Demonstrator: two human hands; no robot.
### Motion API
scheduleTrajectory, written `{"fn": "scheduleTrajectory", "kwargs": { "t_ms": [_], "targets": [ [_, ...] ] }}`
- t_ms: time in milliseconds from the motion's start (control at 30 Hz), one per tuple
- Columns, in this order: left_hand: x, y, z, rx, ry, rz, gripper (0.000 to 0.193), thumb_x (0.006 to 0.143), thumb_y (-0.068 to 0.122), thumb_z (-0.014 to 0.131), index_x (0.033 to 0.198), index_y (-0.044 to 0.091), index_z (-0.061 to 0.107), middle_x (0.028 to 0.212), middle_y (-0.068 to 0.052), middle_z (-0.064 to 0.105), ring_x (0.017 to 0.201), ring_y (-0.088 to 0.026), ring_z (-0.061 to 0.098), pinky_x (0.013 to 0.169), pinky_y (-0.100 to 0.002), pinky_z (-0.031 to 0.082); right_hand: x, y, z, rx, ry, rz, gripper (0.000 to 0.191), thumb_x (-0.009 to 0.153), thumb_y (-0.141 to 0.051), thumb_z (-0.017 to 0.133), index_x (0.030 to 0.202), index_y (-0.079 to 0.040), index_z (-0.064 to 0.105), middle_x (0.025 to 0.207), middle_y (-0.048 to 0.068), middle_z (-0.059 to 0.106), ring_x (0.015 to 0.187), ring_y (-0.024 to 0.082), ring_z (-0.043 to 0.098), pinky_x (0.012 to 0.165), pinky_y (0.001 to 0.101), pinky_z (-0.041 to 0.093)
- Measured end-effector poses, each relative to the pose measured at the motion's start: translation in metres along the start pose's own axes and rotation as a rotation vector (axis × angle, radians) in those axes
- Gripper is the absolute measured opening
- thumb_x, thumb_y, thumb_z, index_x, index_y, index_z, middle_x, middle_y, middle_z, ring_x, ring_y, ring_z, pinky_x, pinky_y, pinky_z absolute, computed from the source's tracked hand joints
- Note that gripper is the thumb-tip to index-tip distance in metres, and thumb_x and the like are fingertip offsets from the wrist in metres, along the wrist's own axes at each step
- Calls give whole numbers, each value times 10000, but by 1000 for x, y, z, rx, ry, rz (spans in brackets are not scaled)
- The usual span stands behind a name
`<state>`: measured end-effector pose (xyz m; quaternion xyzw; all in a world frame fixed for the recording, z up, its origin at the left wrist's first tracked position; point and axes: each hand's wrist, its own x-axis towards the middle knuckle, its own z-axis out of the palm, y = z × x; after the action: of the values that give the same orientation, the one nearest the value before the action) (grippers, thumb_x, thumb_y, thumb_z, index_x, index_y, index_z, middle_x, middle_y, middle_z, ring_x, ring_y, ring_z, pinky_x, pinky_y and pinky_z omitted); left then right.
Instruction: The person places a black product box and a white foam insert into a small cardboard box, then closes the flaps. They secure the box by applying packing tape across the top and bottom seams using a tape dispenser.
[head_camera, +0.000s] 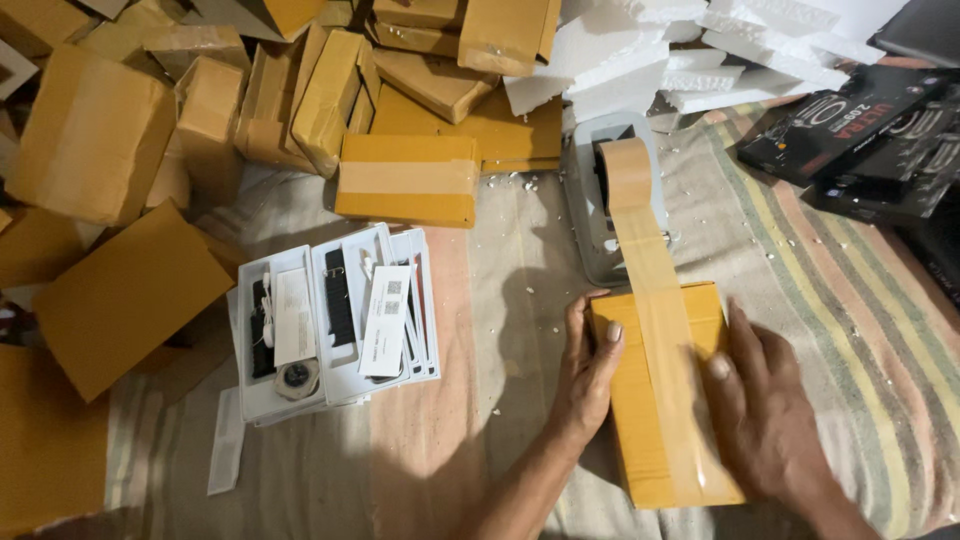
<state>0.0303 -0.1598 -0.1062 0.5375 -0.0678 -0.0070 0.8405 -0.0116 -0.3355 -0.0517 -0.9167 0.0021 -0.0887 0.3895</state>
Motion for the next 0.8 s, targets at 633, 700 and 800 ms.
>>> {"fn": "scheduleTrajectory", "kwargs": {
  "t_ms": [633, 700, 800],
  "targets": [
    [7, 2, -12, -65, -51, -48, 516, 1001, 248, 653, 1449, 111, 436, 1262, -50, 528, 1139, -145, 497, 1003, -308, 431, 0, -44, 34, -443, -3, -568, 926, 934, -615, 408, 1511, 99, 285, 1603, 298, 263, 1513, 431, 203, 1218, 534, 143],
    [5, 6, -10, -98, -84, -13, 515, 1014, 267, 628, 1466, 134, 419, 1289, -50, 561, 1173, -127, 520, 1050, -284, 429, -35, -23, 39, -460, 0, -562, 1010, 859, -683, 417, 1504, 84, 289, 1591, 277, 267, 1491, 404, 218, 1195, 525, 158],
    [4, 7, -10, -131, -66, -43, 519, 1005, 250, 641, 1463, 115, 438, 1239, -64, 564, 1115, -135, 519, 996, -301, 444, -84, 4, 44, -657, 89, -502, 783, 945, -478, 473, 1545, -4, 303, 1626, 178, 285, 1538, 305, 249, 1261, 480, 193]
  ]
}}
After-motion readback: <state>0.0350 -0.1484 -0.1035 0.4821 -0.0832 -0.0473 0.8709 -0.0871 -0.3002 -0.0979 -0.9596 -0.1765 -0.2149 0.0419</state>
